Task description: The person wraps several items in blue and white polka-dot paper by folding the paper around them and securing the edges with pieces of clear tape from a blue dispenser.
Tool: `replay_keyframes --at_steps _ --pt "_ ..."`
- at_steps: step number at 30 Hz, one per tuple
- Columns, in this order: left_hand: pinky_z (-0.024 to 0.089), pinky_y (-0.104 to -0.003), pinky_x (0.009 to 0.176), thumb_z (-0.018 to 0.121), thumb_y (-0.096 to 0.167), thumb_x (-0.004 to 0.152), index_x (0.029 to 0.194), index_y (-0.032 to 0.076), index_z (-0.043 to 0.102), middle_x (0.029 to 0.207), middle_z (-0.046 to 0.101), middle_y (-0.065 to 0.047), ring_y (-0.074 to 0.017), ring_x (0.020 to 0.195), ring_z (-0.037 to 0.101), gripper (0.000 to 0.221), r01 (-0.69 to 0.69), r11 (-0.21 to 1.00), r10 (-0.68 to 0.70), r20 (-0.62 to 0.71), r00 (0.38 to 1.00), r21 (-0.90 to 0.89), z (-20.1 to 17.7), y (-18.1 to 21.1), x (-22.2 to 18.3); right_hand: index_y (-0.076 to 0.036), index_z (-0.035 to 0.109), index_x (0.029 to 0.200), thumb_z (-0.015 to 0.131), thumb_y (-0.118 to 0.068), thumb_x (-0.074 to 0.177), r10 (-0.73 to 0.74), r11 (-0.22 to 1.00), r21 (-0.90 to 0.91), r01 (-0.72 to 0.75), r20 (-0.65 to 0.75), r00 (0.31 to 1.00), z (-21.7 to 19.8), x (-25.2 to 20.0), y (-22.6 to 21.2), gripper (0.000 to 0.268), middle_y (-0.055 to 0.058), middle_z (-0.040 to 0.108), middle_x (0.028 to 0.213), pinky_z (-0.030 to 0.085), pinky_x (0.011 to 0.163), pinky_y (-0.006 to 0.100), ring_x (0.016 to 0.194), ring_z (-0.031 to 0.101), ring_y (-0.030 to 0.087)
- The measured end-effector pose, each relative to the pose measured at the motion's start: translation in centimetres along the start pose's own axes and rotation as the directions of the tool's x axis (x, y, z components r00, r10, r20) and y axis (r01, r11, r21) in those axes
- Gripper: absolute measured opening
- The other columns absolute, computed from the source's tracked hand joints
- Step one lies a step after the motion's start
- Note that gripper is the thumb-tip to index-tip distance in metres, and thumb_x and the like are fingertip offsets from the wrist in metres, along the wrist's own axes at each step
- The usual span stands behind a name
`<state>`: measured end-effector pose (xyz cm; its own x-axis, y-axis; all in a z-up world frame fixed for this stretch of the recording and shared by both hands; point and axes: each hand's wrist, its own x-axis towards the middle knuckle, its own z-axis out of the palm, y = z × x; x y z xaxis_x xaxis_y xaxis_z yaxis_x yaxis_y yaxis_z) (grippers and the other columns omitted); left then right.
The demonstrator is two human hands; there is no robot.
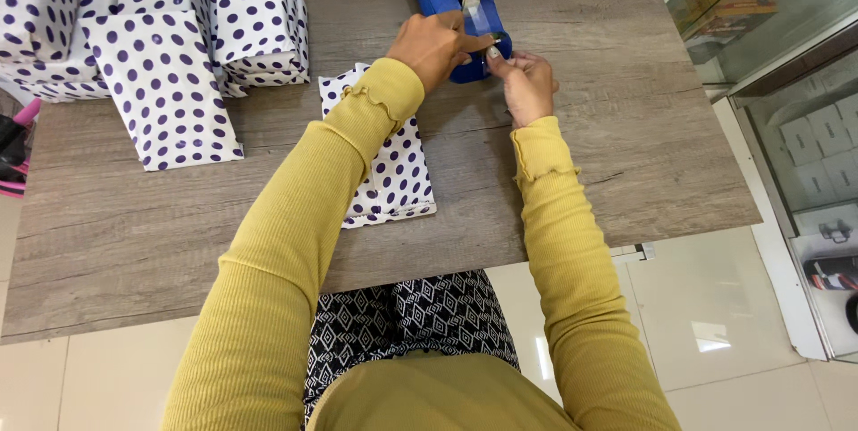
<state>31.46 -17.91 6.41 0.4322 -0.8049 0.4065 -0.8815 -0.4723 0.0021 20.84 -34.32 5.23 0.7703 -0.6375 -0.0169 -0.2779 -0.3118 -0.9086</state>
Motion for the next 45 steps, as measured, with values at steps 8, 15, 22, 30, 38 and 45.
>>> replay_keyframes --at_steps 8,15,22,30,38,45 --pt "0.051 -0.054 0.051 0.069 0.016 0.101 0.138 0.032 0.073 0.095 0.061 -0.009 -0.0378 0.065 0.064 0.041 -0.082 0.997 0.082 -0.047 0.996 0.003 -0.1 -0.1 0.5 -0.018 0.051 0.075 0.082 -0.033 0.099 -0.213 0.967 0.165 0.196 0.087 0.973 3.2 4.9 6.1 0.042 -0.011 0.055 0.058 0.044 0.073 0.021 0.057 0.044 0.000" --pt "0.049 -0.055 0.093 0.075 0.024 0.097 0.145 0.022 0.066 0.124 0.073 -0.013 -0.0421 0.111 0.067 0.049 0.236 0.897 -0.219 0.087 0.972 -0.375 -5.3 1.2 -1.5 -0.020 0.076 0.068 0.082 -0.036 0.088 -0.261 0.960 0.077 0.269 -0.092 0.961 -0.6 -1.1 0.4 0.027 -0.001 0.065 0.123 0.028 0.111 0.038 0.125 0.060 0.014" --pt "0.053 -0.043 0.101 0.095 0.044 0.083 0.105 0.031 0.084 0.108 0.078 0.002 -0.0274 0.110 0.076 0.027 0.226 0.503 -0.515 -0.079 0.853 -0.834 -8.2 4.1 -8.1 -0.005 0.077 0.092 0.064 -0.038 0.109 -0.537 0.755 0.419 0.505 -0.048 0.842 -0.3 -8.3 -3.5 0.039 0.014 0.051 0.134 0.030 0.121 0.043 0.131 0.046 0.025" --pt "0.046 -0.041 0.111 0.092 0.027 0.087 0.098 0.026 0.085 0.114 0.072 0.000 -0.0271 0.117 0.068 0.013 0.103 0.464 -0.595 -0.223 0.772 -0.880 -9.1 5.8 -11.0 -0.003 0.079 0.095 0.049 -0.050 0.111 -0.537 0.736 0.532 0.419 0.080 0.840 0.6 -11.4 -5.3 0.058 0.015 0.057 0.130 0.022 0.122 0.039 0.130 0.047 0.024" --pt "0.038 -0.047 0.115 0.087 0.022 0.091 0.098 0.021 0.084 0.119 0.068 -0.006 -0.0337 0.122 0.061 0.008 0.026 0.482 -0.590 -0.302 0.749 -0.876 -10.5 5.9 -11.5 -0.005 0.077 0.124 0.052 -0.052 0.110 -0.641 0.654 0.491 0.575 -0.043 0.766 0.3 -13.1 -6.2 0.054 0.014 0.042 0.149 0.014 0.127 0.043 0.144 0.029 0.027" --pt "0.028 -0.042 0.106 0.081 0.036 0.096 0.097 0.030 0.080 0.127 0.061 0.008 -0.0167 0.126 0.053 0.006 0.176 0.630 -0.607 -0.337 0.720 -0.756 -11.8 6.4 -12.4 -0.001 0.065 0.126 0.065 -0.034 0.106 -0.705 0.555 0.328 0.764 -0.303 0.642 -0.9 -13.1 -6.4 0.038 0.013 0.052 0.140 0.039 0.114 0.042 0.138 0.049 0.026"
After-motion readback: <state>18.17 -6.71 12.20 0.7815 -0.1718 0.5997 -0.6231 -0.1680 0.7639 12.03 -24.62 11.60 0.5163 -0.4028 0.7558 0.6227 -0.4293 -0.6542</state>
